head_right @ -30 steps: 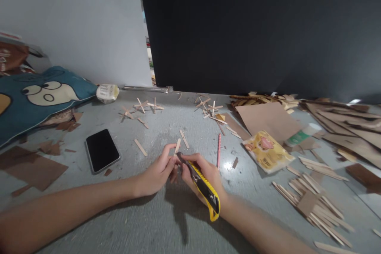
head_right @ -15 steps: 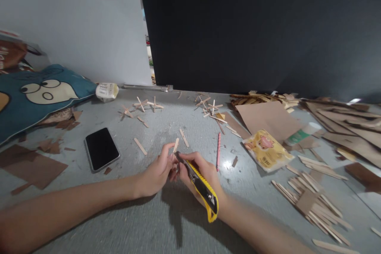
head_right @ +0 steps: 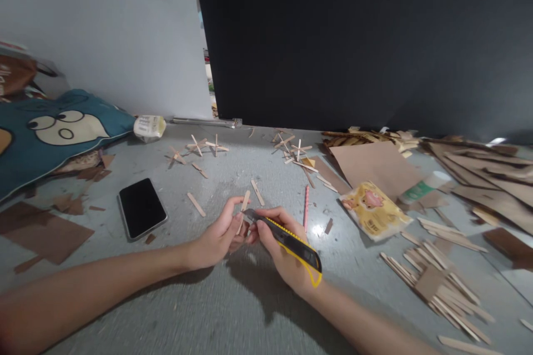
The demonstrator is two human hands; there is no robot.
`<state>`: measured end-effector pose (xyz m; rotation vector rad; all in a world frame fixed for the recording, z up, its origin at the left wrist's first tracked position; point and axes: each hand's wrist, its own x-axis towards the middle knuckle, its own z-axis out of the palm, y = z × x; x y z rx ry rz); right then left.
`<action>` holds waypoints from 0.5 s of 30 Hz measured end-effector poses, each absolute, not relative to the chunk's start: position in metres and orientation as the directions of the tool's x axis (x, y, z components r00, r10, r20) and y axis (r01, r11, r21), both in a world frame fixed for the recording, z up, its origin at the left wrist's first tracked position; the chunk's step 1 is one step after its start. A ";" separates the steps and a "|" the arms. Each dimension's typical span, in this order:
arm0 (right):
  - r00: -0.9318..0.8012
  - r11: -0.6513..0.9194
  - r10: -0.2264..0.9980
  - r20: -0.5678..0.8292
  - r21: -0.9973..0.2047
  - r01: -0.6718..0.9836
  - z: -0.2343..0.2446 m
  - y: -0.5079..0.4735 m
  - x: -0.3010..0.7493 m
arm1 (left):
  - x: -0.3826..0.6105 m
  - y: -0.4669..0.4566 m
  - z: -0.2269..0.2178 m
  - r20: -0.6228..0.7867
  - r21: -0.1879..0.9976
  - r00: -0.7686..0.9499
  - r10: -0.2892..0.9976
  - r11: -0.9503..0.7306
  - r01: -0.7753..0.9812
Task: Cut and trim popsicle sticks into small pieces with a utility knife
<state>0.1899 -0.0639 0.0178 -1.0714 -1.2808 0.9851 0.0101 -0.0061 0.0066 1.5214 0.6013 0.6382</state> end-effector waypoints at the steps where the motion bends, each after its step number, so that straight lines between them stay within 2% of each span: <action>1: 0.053 0.213 0.975 0.214 -0.977 0.024 0.019 -0.064 0.190 | 0.010 -0.006 0.007 0.031 1.000 0.714 0.699 -0.024 -0.020; 4: 0.058 0.193 0.979 0.194 -0.981 0.014 0.021 -0.065 0.191 | 0.010 -0.008 0.009 0.017 0.995 0.735 0.678 0.058 -0.076; 7: 0.092 0.250 0.963 0.252 -0.968 0.032 0.020 -0.065 0.192 | 0.011 -0.011 0.010 0.018 0.988 0.742 0.670 0.102 -0.116; 12: 0.161 0.382 0.903 0.398 -0.916 0.125 0.010 -0.065 0.192 | 0.013 -0.013 0.005 0.041 0.998 0.694 0.718 -0.002 -0.057; 15: 0.130 0.427 0.878 0.460 -0.877 0.219 0.003 -0.066 0.193 | 0.013 -0.011 0.002 0.054 0.998 0.665 0.745 -0.057 -0.017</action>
